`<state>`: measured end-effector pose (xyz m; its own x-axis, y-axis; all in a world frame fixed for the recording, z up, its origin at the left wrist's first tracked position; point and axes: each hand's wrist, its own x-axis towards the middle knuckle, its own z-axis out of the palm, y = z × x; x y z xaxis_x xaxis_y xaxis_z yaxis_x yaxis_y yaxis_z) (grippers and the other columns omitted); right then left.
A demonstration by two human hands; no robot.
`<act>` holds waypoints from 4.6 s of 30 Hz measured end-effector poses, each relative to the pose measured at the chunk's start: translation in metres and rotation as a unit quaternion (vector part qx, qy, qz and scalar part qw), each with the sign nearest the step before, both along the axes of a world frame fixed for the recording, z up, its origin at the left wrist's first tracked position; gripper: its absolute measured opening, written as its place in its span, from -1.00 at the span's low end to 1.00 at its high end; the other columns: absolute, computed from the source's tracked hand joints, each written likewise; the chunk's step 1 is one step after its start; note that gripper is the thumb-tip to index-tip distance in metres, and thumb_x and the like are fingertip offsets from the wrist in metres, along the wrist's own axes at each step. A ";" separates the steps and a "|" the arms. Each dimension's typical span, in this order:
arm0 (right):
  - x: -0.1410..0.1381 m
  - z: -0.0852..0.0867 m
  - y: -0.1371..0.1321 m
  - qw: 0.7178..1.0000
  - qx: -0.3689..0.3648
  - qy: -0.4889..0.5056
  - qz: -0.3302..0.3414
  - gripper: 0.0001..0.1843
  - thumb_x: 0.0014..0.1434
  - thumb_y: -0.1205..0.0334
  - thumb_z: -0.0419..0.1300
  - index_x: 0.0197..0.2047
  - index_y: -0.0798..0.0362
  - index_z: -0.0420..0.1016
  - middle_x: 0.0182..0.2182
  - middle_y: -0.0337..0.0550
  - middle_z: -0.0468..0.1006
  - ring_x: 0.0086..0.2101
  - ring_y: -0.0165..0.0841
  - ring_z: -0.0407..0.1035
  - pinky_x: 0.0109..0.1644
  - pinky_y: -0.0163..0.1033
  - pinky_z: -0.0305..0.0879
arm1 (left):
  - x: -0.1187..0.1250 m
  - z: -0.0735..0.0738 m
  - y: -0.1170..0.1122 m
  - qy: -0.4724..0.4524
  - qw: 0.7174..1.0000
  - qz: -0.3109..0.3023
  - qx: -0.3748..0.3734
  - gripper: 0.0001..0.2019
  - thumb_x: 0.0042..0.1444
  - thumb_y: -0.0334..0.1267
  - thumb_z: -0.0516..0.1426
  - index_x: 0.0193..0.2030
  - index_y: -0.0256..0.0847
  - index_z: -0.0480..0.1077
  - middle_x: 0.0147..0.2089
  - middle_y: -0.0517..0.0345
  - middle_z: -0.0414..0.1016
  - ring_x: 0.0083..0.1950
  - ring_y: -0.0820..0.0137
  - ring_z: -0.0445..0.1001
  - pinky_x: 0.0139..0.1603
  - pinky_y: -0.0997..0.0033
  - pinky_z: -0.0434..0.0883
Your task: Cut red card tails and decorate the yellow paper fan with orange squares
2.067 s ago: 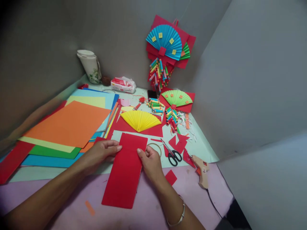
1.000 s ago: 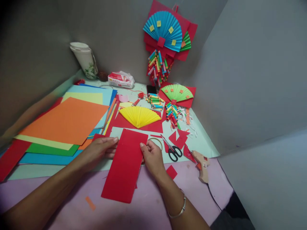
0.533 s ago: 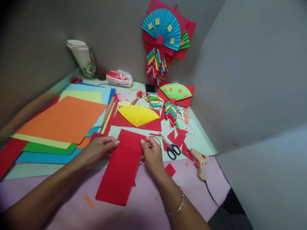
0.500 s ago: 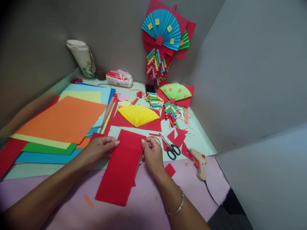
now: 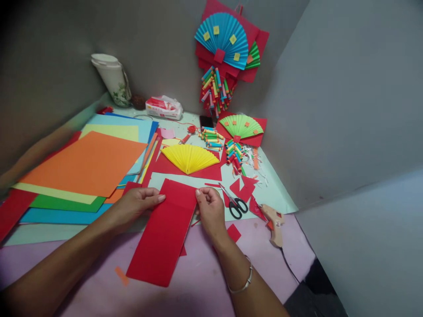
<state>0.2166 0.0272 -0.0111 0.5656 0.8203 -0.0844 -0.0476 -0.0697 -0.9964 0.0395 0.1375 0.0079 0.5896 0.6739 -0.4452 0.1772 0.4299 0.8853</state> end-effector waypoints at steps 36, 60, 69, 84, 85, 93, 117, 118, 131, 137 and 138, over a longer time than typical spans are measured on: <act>-0.003 -0.005 -0.002 0.996 -0.034 0.055 0.068 -0.64 0.11 -0.09 0.33 -0.34 0.04 0.45 -0.56 -0.29 0.50 -0.59 -0.41 0.30 -0.51 -0.31 0.21 | 0.001 0.000 -0.002 -0.041 0.998 0.034 -0.035 -0.81 -0.05 -0.22 0.36 -0.43 -0.25 0.46 -0.45 0.16 0.57 -0.43 0.42 0.54 -0.33 0.44 0.44; -0.007 -0.002 -0.004 0.996 -0.027 0.056 0.072 -0.67 0.12 -0.07 0.32 -0.29 0.06 0.50 -0.48 -0.22 0.58 -0.56 -0.39 0.37 -0.51 -0.31 0.27 | 0.001 -0.002 -0.003 -0.049 0.998 0.040 -0.033 -0.85 -0.05 -0.25 0.35 -0.42 -0.24 0.50 -0.44 0.12 0.62 -0.41 0.38 0.58 -0.32 0.43 0.48; -0.007 -0.001 -0.004 0.995 -0.029 0.067 0.068 -0.63 0.10 -0.09 0.33 -0.25 0.06 0.52 -0.49 -0.21 0.59 -0.57 -0.36 0.38 -0.52 -0.29 0.29 | 0.000 0.000 -0.002 -0.048 0.997 0.039 -0.045 -0.86 -0.07 -0.27 0.36 -0.40 -0.24 0.52 -0.43 0.09 0.64 -0.38 0.36 0.60 -0.30 0.43 0.49; -0.009 0.003 -0.003 0.994 -0.041 0.067 0.069 -0.62 0.08 -0.11 0.33 -0.24 0.04 0.53 -0.52 -0.25 0.55 -0.61 -0.38 0.31 -0.57 -0.30 0.22 | 0.001 0.000 -0.002 -0.045 0.997 0.045 -0.046 -0.80 -0.10 -0.23 0.37 -0.44 -0.25 0.47 -0.43 0.10 0.61 -0.39 0.34 0.58 -0.27 0.36 0.47; -0.009 0.003 -0.003 0.995 -0.041 0.066 0.069 -0.61 0.08 -0.11 0.33 -0.23 0.04 0.54 -0.53 -0.25 0.55 -0.61 -0.39 0.31 -0.57 -0.30 0.22 | 0.001 0.000 -0.001 -0.044 0.997 0.048 -0.047 -0.81 -0.10 -0.24 0.37 -0.45 -0.25 0.46 -0.44 0.11 0.60 -0.40 0.35 0.57 -0.29 0.37 0.47; -0.010 0.003 -0.004 0.994 -0.041 0.053 0.082 -0.58 0.07 -0.14 0.34 -0.21 0.06 0.56 -0.52 -0.24 0.56 -0.58 -0.37 0.34 -0.51 -0.29 0.26 | 0.000 -0.002 0.000 -0.040 0.996 0.064 -0.051 -0.80 -0.14 -0.27 0.37 -0.49 -0.23 0.43 -0.48 0.17 0.56 -0.45 0.40 0.54 -0.34 0.42 0.45; -0.009 -0.001 -0.005 0.993 -0.027 0.069 0.095 -0.59 0.07 -0.12 0.36 -0.19 0.05 0.58 -0.30 -0.11 0.67 -0.32 -0.19 0.54 -0.19 -0.12 0.44 | 0.002 0.000 -0.001 -0.022 0.997 0.070 -0.013 -0.86 -0.13 -0.28 0.33 -0.46 -0.25 0.47 -0.50 0.12 0.57 -0.46 0.34 0.54 -0.35 0.36 0.44; -0.009 -0.001 -0.005 0.993 -0.027 0.067 0.095 -0.58 0.08 -0.12 0.36 -0.18 0.05 0.58 -0.31 -0.11 0.67 -0.33 -0.20 0.53 -0.21 -0.13 0.44 | 0.002 0.000 -0.001 -0.023 0.997 0.070 -0.013 -0.86 -0.13 -0.27 0.33 -0.47 -0.25 0.47 -0.50 0.12 0.57 -0.46 0.34 0.54 -0.35 0.35 0.44; -0.007 -0.004 -0.004 0.989 -0.038 0.091 0.109 -0.60 0.07 -0.10 0.36 -0.16 0.02 0.57 -0.31 -0.13 0.66 -0.35 -0.22 0.52 -0.26 -0.17 0.42 | -0.004 -0.001 0.002 -0.025 0.999 0.005 -0.041 -0.72 -0.06 -0.09 0.38 -0.38 -0.25 0.51 -0.35 0.05 0.65 -0.30 0.32 0.62 -0.24 0.39 0.48; -0.010 0.003 -0.004 0.988 -0.064 0.061 0.126 -0.58 0.05 -0.14 0.35 -0.26 0.07 0.55 -0.57 -0.28 0.50 -0.60 -0.43 0.28 -0.53 -0.32 0.22 | -0.001 -0.007 0.003 -0.036 0.998 0.051 -0.012 -0.71 -0.11 -0.09 0.39 -0.46 -0.23 0.45 -0.47 0.14 0.58 -0.40 0.34 0.57 -0.29 0.36 0.47; -0.011 0.004 -0.004 0.988 -0.067 0.055 0.127 -0.58 0.05 -0.14 0.35 -0.29 0.08 0.54 -0.58 -0.29 0.48 -0.61 -0.44 0.25 -0.54 -0.32 0.20 | -0.001 -0.007 0.003 -0.037 0.998 0.054 -0.007 -0.71 -0.11 -0.09 0.39 -0.47 -0.23 0.45 -0.47 0.14 0.58 -0.41 0.34 0.56 -0.31 0.36 0.47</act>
